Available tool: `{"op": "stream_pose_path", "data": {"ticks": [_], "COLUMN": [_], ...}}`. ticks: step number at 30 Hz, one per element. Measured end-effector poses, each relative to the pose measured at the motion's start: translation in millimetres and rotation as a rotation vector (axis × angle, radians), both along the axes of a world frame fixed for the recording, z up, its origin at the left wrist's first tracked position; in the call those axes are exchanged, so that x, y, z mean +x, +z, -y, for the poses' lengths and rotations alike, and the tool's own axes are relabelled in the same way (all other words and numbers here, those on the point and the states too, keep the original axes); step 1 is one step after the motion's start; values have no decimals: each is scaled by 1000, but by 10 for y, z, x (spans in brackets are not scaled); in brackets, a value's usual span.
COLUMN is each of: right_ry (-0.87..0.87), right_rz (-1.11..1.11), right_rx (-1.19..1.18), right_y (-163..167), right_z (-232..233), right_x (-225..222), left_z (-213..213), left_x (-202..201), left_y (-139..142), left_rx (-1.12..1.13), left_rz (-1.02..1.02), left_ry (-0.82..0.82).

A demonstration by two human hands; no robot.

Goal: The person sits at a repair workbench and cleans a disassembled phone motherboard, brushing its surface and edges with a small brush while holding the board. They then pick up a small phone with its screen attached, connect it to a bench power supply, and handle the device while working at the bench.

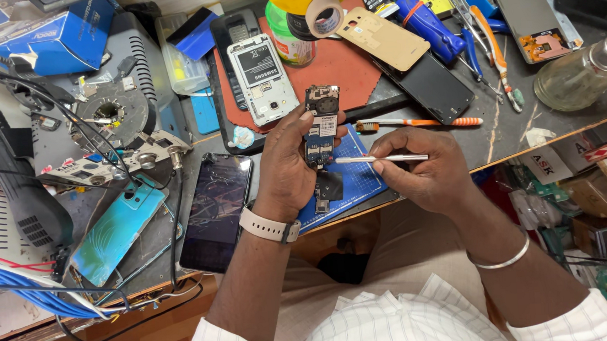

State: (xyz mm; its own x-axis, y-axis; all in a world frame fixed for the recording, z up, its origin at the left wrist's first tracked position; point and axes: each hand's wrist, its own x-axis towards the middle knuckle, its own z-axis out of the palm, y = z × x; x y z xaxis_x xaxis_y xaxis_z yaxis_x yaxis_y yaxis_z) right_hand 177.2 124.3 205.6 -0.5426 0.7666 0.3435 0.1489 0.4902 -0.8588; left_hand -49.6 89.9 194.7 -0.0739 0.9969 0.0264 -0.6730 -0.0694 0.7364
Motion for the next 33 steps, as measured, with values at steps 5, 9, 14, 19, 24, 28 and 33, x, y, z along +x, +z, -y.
{"op": "stream_pose_path", "data": {"ticks": [5, 9, 14, 19, 24, 28, 33], "right_ry": [2, 22, 20, -1, 1, 7, 13], "right_rz": [10, 0, 12, 33, -3, -3, 7], "right_rx": [-22, -32, -38, -21, 51, 9, 17], "right_y": [-10, -20, -12, 7, 19, 18, 15], "right_z": [-29, -38, -50, -38, 1, -6, -22], "right_x": [12, 25, 30, 11, 7, 12, 5], "left_z": [2, 5, 6, 3, -2, 2, -2], "left_x": [8, 11, 17, 17, 12, 11, 13], "left_y": [16, 22, 24, 22, 20, 17, 18], "left_rx": [-4, -10, -16, -9, 0, -3, 3], "left_rz": [-3, -14, -16, -12, -24, -25, -20], "left_ry": [3, 2, 4, 0, 11, 12, 9]}}
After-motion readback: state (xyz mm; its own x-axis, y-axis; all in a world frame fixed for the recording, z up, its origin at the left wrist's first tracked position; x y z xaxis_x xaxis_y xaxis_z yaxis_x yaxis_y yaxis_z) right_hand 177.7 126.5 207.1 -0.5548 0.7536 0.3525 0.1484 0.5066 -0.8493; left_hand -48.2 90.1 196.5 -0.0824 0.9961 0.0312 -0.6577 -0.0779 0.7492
